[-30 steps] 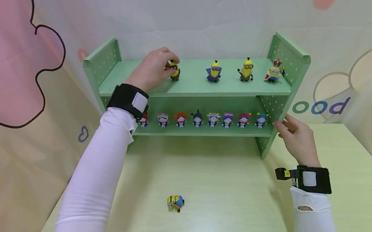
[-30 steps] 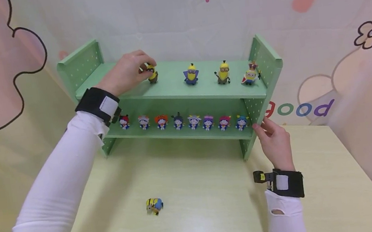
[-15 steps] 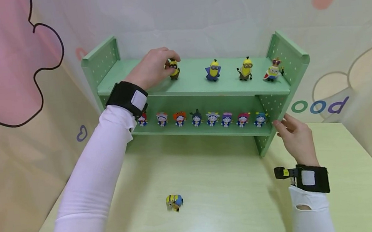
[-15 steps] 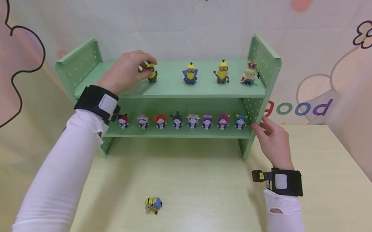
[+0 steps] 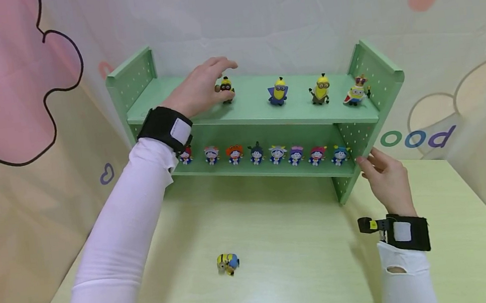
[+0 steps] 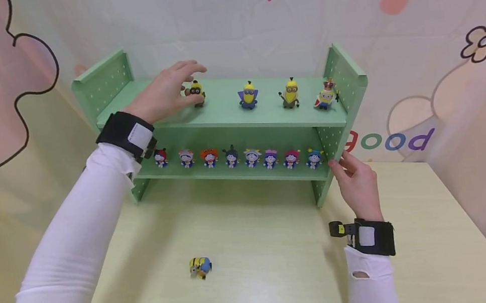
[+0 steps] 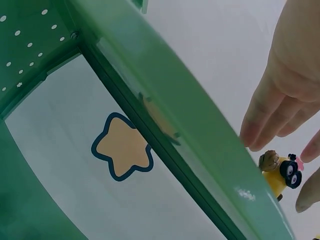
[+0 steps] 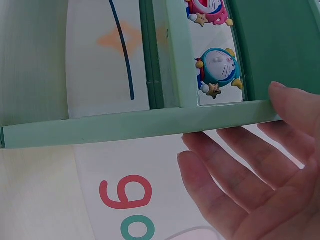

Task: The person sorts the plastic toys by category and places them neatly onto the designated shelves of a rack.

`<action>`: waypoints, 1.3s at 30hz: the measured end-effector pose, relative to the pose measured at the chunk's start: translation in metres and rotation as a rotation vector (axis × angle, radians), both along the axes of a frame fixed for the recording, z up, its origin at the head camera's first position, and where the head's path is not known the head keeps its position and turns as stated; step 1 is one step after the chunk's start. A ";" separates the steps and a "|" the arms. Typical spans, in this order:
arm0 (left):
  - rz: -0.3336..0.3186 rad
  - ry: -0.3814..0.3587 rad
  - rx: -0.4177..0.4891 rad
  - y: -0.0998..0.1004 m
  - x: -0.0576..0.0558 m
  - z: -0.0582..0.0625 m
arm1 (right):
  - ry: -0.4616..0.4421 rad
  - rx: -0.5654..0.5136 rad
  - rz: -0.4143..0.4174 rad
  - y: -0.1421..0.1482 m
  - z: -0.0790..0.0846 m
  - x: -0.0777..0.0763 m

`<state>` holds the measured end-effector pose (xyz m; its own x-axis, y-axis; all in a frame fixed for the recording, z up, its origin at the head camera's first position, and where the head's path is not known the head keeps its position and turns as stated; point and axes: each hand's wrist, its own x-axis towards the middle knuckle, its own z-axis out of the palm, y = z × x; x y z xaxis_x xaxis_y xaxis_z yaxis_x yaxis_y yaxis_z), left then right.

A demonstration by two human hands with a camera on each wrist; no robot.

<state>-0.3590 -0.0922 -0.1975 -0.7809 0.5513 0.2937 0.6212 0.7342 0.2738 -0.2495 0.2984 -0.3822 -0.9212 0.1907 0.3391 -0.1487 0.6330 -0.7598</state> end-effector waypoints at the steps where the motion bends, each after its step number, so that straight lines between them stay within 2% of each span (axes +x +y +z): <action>1: 0.003 0.001 0.002 -0.001 0.000 0.000 | 0.001 0.001 0.001 0.000 0.000 0.000; 9: 0.022 -0.002 0.000 -0.009 0.006 -0.002 | 0.005 -0.007 0.005 0.000 -0.001 0.000; 13: 0.033 0.032 0.017 -0.015 0.012 -0.004 | 0.007 -0.010 0.004 0.000 -0.002 0.000; 17: 0.033 0.095 0.063 -0.023 0.023 -0.012 | 0.001 -0.007 0.003 -0.001 -0.005 0.002; 22: 0.023 0.205 0.172 -0.034 0.044 -0.024 | 0.012 0.008 -0.002 -0.001 -0.004 0.002; 27: -0.004 0.300 0.294 -0.043 0.066 -0.045 | 0.027 -0.003 -0.001 -0.001 -0.001 0.000; 34: 0.012 0.298 0.377 -0.051 0.091 -0.084 | 0.013 0.001 0.001 -0.001 -0.002 0.001; 39: 0.005 0.288 0.421 -0.052 0.103 -0.109 | 0.009 0.014 -0.002 0.001 -0.001 0.000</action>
<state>-0.2565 -0.1439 -0.3067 -0.6381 0.3350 0.6932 0.7115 0.6007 0.3647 -0.2494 0.2992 -0.3835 -0.9179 0.1878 0.3497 -0.1539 0.6438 -0.7496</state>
